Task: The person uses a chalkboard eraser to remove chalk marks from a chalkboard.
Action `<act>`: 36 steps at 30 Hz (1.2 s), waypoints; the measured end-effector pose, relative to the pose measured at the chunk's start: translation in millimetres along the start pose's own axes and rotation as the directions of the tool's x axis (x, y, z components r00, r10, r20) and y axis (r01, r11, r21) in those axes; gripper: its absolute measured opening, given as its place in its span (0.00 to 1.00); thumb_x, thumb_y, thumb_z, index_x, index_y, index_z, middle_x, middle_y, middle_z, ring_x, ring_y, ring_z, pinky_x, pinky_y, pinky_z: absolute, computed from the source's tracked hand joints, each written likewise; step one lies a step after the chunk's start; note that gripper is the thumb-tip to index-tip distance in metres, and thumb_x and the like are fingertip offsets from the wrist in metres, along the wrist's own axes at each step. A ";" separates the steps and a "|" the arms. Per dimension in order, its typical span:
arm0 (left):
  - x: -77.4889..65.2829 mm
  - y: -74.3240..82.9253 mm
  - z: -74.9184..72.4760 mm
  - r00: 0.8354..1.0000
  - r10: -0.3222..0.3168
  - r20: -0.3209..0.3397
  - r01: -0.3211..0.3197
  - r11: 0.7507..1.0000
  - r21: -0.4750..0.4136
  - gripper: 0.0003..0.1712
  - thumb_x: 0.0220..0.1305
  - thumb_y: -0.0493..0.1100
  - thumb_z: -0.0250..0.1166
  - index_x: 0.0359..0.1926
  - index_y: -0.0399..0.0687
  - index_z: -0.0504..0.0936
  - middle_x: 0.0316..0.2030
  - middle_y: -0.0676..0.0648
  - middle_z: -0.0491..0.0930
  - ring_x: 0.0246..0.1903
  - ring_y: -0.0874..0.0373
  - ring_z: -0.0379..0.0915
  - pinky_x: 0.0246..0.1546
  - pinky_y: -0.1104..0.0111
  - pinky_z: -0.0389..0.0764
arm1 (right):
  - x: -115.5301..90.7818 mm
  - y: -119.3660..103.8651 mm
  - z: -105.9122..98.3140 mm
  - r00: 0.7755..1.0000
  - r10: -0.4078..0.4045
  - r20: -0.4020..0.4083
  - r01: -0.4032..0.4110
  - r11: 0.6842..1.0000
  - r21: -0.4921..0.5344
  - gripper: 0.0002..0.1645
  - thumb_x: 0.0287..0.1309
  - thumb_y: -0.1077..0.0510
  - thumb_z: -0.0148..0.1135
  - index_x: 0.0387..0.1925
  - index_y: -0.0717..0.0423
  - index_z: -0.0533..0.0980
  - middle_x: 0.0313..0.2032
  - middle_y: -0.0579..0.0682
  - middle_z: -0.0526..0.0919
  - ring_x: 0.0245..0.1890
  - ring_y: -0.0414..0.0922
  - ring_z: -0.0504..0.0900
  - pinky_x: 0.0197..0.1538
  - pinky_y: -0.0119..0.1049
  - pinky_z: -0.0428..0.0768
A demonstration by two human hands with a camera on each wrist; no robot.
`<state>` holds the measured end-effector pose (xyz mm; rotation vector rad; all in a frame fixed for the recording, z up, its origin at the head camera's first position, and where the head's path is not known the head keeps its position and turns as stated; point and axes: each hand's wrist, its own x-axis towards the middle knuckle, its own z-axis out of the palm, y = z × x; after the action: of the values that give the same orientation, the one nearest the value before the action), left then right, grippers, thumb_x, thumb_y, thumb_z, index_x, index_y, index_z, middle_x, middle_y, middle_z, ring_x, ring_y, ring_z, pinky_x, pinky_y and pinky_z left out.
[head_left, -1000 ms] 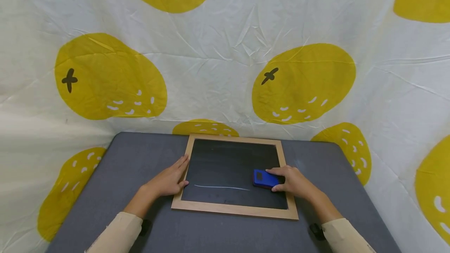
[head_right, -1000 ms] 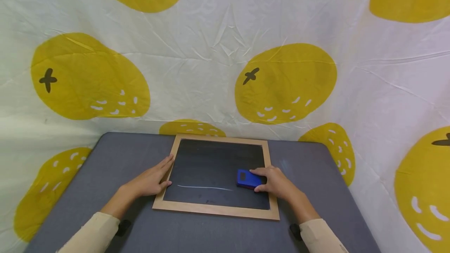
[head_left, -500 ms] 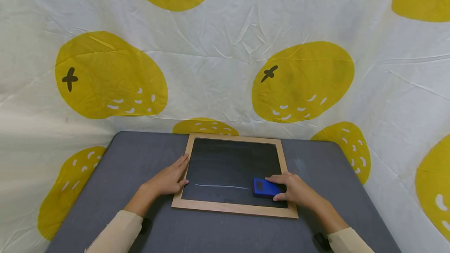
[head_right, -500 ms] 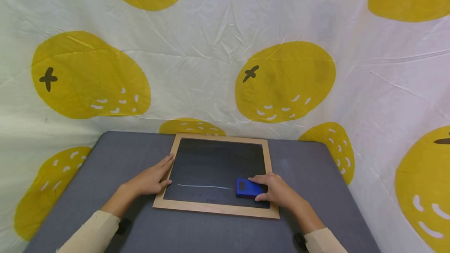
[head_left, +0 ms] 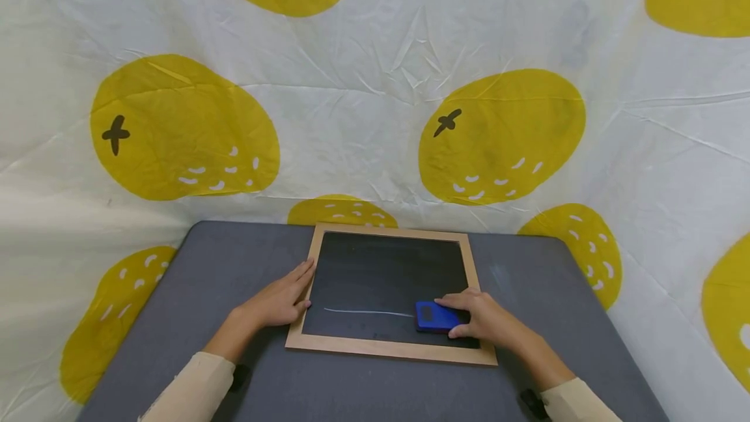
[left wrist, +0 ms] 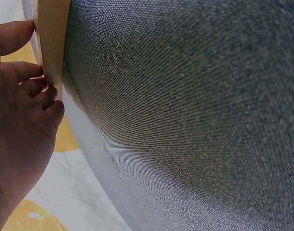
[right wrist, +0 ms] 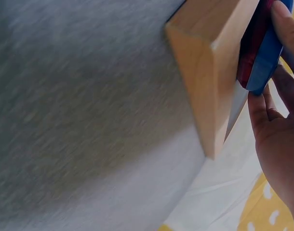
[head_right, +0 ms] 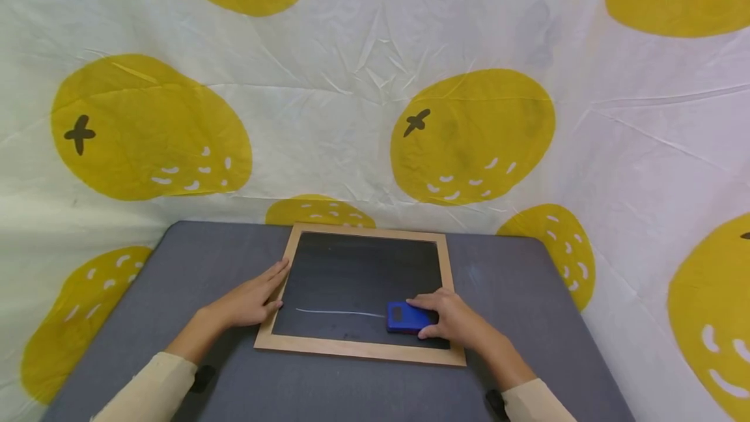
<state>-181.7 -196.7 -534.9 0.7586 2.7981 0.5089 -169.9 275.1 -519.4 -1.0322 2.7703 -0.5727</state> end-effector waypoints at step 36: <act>-1.3 3.5 -4.1 0.999 -0.022 0.038 0.023 1.000 -0.011 0.45 0.72 0.40 0.59 0.82 0.36 0.48 0.82 0.36 0.45 0.80 0.38 0.46 0.75 0.44 0.62 | 116.8 -102.9 27.9 0.981 -0.124 0.152 0.127 0.992 -0.010 0.38 0.55 0.43 0.78 0.66 0.48 0.80 0.61 0.48 0.85 0.51 0.44 0.80 0.53 0.34 0.80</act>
<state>-180.1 -195.7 -529.6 0.7262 2.7633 0.5004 -189.3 119.0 -503.4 -1.2080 2.5991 -0.4626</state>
